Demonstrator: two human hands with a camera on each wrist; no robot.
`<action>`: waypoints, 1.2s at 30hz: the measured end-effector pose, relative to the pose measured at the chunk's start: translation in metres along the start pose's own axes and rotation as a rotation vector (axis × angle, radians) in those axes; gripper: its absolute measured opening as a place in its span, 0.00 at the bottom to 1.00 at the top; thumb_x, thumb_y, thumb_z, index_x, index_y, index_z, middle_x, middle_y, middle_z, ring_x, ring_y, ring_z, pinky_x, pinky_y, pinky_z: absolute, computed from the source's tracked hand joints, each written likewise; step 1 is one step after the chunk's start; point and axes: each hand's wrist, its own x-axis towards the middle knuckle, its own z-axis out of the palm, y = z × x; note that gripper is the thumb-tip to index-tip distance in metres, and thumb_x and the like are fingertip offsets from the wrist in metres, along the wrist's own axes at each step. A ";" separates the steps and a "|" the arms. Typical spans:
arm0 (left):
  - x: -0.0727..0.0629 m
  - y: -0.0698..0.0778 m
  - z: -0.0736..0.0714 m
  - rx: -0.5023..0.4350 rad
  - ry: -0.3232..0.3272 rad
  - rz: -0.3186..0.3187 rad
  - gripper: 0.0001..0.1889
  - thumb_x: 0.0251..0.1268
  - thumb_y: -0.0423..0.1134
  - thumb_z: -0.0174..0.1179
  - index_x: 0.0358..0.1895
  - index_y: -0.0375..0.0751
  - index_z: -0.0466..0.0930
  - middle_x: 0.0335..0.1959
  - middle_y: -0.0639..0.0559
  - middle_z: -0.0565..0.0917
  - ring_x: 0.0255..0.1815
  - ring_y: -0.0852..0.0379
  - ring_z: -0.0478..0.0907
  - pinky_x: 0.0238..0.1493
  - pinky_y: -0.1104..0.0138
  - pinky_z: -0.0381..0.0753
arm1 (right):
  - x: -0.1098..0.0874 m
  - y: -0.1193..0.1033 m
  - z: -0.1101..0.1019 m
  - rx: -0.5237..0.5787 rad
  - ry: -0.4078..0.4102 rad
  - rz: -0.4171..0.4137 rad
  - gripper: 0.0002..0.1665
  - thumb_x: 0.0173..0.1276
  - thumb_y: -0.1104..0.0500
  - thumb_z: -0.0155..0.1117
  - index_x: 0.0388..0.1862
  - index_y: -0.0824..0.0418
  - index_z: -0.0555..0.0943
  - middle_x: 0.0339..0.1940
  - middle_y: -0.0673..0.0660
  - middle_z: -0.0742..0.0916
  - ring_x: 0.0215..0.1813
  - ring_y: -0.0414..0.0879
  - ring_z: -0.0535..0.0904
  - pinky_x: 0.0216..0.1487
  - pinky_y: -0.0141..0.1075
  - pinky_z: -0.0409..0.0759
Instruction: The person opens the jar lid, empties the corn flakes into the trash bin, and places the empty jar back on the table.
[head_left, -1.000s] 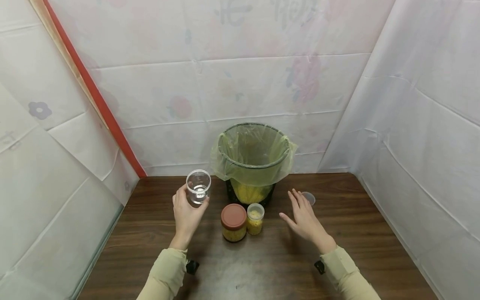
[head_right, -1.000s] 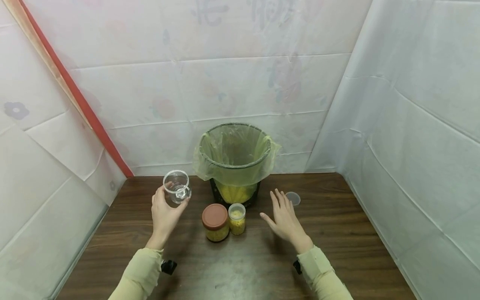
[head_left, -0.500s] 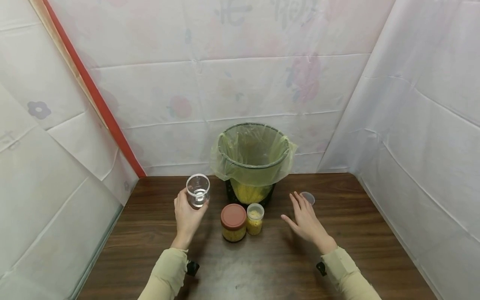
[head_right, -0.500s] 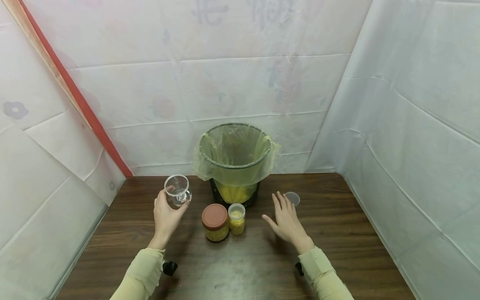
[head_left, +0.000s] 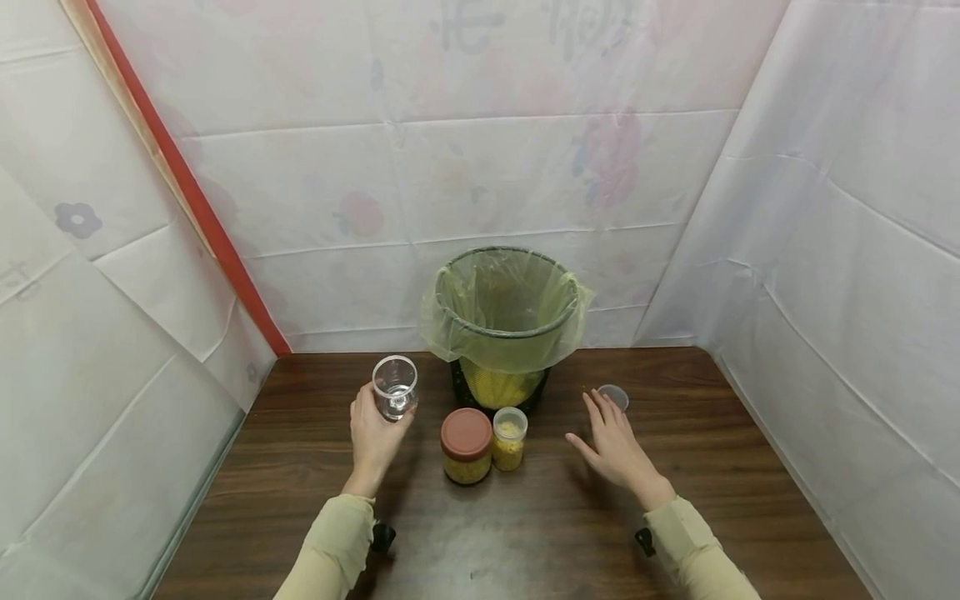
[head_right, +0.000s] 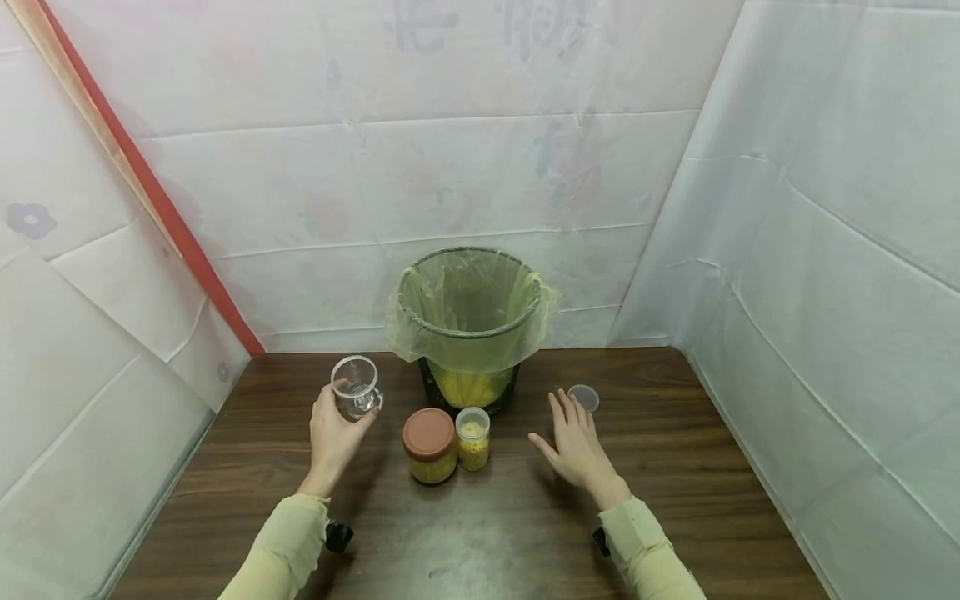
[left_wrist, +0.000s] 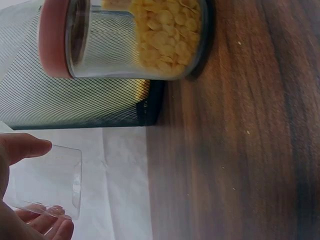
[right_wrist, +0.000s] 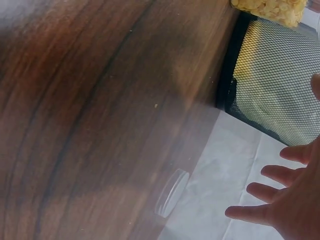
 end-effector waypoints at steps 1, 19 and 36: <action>0.000 -0.001 0.000 0.004 -0.006 -0.006 0.36 0.37 0.37 0.75 0.54 0.31 0.70 0.48 0.37 0.78 0.48 0.39 0.70 0.49 0.48 0.70 | 0.000 0.001 0.000 0.001 -0.003 0.005 0.47 0.69 0.40 0.55 0.74 0.68 0.54 0.71 0.70 0.62 0.71 0.67 0.56 0.66 0.63 0.58; 0.009 -0.035 0.009 0.095 -0.049 -0.065 0.35 0.34 0.36 0.76 0.51 0.29 0.71 0.44 0.34 0.79 0.47 0.34 0.75 0.49 0.45 0.72 | -0.012 0.014 0.007 0.010 -0.010 0.069 0.46 0.69 0.40 0.54 0.72 0.69 0.57 0.71 0.71 0.63 0.71 0.68 0.57 0.64 0.64 0.59; 0.023 -0.056 0.014 0.109 -0.073 -0.201 0.35 0.36 0.35 0.75 0.51 0.32 0.68 0.47 0.32 0.78 0.51 0.32 0.73 0.54 0.45 0.70 | -0.021 0.023 0.011 0.022 -0.060 0.137 0.48 0.69 0.36 0.50 0.74 0.67 0.54 0.73 0.70 0.61 0.72 0.66 0.55 0.63 0.67 0.58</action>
